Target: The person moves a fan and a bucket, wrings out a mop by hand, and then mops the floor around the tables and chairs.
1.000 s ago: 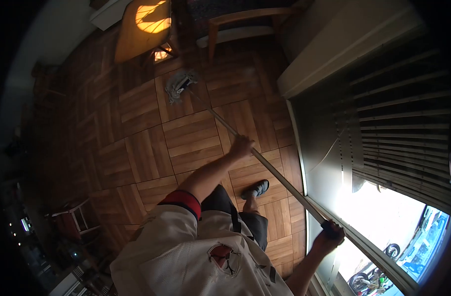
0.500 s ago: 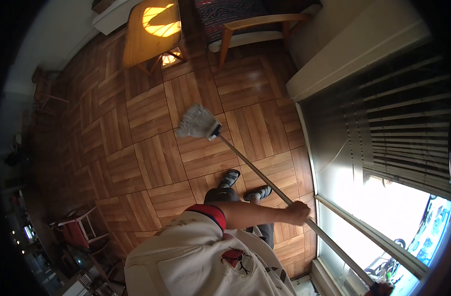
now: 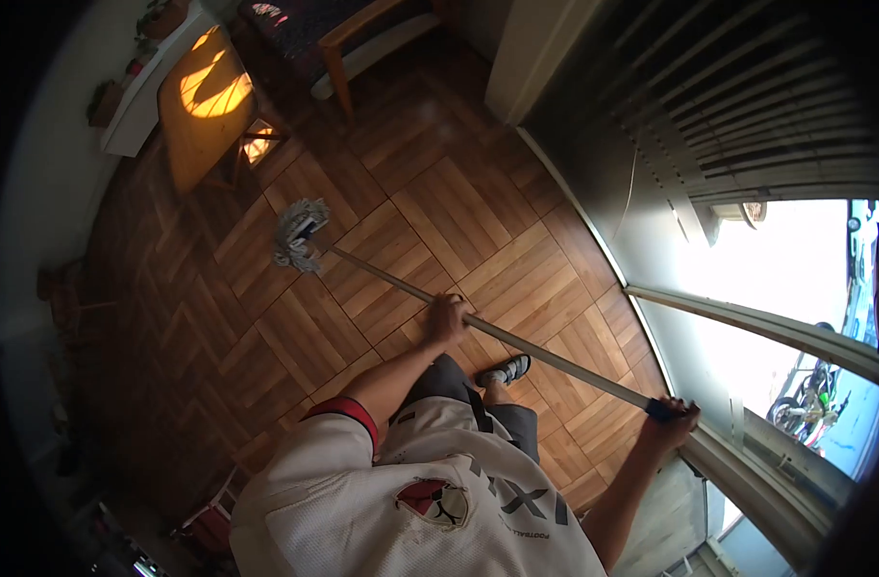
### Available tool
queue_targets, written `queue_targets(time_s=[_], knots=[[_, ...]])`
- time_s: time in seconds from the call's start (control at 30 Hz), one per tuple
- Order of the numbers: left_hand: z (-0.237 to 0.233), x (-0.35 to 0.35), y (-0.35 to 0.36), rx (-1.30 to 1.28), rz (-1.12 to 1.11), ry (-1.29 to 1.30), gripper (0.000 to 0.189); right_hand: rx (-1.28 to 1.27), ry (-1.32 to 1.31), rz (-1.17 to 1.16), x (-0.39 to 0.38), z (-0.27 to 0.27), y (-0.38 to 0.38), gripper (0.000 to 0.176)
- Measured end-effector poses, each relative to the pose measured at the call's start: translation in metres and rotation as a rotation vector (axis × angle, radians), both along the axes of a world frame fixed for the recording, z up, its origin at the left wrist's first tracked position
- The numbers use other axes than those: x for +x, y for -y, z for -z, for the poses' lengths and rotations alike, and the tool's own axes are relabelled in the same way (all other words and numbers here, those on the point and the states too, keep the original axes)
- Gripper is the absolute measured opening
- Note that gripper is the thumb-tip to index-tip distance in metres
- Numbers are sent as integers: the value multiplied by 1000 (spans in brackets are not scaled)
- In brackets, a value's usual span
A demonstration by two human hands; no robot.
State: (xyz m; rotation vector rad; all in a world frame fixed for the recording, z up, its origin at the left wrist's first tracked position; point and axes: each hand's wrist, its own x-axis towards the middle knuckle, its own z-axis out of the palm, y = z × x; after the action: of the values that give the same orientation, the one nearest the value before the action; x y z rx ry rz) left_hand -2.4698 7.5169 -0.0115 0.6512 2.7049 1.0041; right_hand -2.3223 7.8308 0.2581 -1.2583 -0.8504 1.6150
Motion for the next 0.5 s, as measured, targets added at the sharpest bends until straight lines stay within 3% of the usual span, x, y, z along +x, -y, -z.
queue_targets(time_s=[0.07, 0.13, 0.27, 0.4, 0.5], knots=[[54, -7, 57, -147, 185, 27, 43, -200, -73, -28, 23, 44, 27, 20], [3, -16, 70, -369, 334, 234, 42, -260, -201, -157, 53, 40, 36, 20], [-55, 18, 31, -575, 662, 491, 35, -189, -392, -360, 151, 5, 21, 17], [-72, 139, -70, -512, 910, 498, 33, 65, -388, -324, 327, -22, -16, 21], [-74, 257, -149, -385, 1074, 481, 34, 265, -297, -98, 443, -83, -22, 21]])
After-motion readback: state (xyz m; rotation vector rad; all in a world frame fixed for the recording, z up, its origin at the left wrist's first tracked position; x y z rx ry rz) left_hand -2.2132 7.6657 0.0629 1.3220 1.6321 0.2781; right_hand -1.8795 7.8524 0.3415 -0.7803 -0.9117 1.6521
